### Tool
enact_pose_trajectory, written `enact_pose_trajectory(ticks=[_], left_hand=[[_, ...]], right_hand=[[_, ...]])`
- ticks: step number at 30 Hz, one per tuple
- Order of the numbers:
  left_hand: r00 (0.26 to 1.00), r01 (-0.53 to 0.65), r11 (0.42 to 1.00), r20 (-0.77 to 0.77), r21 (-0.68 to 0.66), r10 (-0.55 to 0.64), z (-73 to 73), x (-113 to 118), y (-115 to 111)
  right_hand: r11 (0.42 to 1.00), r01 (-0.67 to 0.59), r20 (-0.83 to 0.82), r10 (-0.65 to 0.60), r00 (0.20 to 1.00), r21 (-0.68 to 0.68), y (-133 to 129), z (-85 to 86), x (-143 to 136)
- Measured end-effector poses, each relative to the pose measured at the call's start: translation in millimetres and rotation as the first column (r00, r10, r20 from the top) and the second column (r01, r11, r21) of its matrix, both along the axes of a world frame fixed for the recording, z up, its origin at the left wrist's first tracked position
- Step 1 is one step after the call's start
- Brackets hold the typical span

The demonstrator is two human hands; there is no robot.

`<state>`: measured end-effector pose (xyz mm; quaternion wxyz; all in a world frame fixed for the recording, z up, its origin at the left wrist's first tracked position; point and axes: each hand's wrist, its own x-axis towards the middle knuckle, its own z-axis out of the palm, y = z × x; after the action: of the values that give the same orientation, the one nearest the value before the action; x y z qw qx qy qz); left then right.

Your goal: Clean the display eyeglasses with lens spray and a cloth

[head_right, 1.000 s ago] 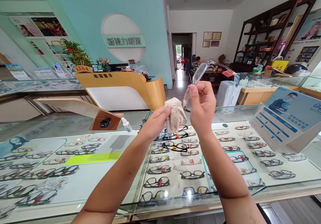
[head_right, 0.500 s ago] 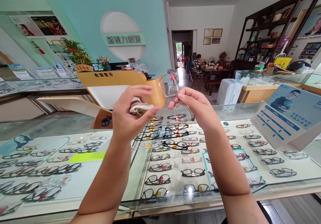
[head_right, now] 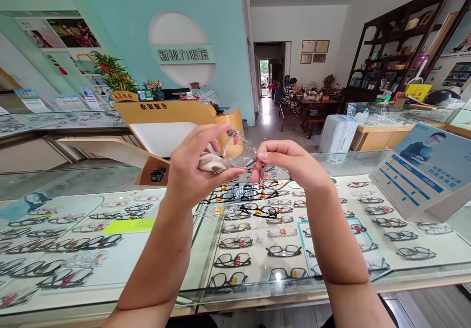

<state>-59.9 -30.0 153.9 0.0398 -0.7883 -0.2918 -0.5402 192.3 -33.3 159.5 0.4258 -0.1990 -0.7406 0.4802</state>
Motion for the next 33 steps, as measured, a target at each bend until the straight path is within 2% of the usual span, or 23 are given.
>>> enact_pose_trajectory(ticks=[3,5,7,10,11,13,16,19,22,28,33], left_hand=[[1.0,0.014,0.998,-0.007,0.054,-0.013,0.5,-0.1,0.3],[1.0,-0.016,0.999,0.027,0.049,0.015,-0.8,-0.4,0.7],[0.992,-0.067,0.998,0.111,0.022,0.064,-2.9,-0.3,0.5],[0.943,-0.138,0.99,0.305,-0.017,0.136,-5.9,1.1,-0.9],[0.918,-0.154,0.988,0.366,-0.023,0.152,-6.5,1.8,-1.3],[0.877,-0.173,0.984,0.449,-0.036,0.17,-7.1,3.0,-1.8],[0.858,-0.174,0.983,0.482,-0.055,0.178,-7.0,4.4,-2.4],[0.857,-0.185,0.981,0.48,-0.057,0.19,-6.4,5.5,-4.2],[0.853,-0.196,0.979,0.483,-0.055,0.198,-6.2,6.6,-6.3],[0.858,-0.198,0.978,0.471,-0.059,0.202,-7.4,7.1,-6.9],[0.862,-0.242,0.969,0.445,-0.056,0.241,-7.9,7.9,-6.3]], right_hand=[[0.994,0.087,0.029,-0.088,0.996,0.059,0.0,-0.5,-0.5],[0.959,0.234,-0.02,-0.233,0.972,0.16,0.0,-1.3,-2.1],[0.85,0.441,-0.143,-0.417,0.897,0.286,-0.2,-2.6,-4.5],[0.597,0.678,-0.319,-0.602,0.732,0.43,-1.9,-4.8,-9.1],[0.528,0.71,-0.347,-0.629,0.696,0.467,-3.1,-5.4,-10.9],[0.434,0.723,-0.356,-0.66,0.661,0.538,-6.5,-6.0,-14.9],[0.35,0.715,-0.337,-0.701,0.628,0.605,-11.9,-6.3,-20.7],[0.281,0.733,-0.343,-0.743,0.574,0.619,-14.4,-7.3,-24.8],[0.237,0.744,-0.357,-0.761,0.542,0.625,-14.4,-9.1,-27.1],[0.2,0.772,-0.37,-0.787,0.494,0.604,-15.4,-10.9,-30.3],[0.203,0.778,-0.362,-0.796,0.485,0.595,-17.0,-10.3,-30.6]])
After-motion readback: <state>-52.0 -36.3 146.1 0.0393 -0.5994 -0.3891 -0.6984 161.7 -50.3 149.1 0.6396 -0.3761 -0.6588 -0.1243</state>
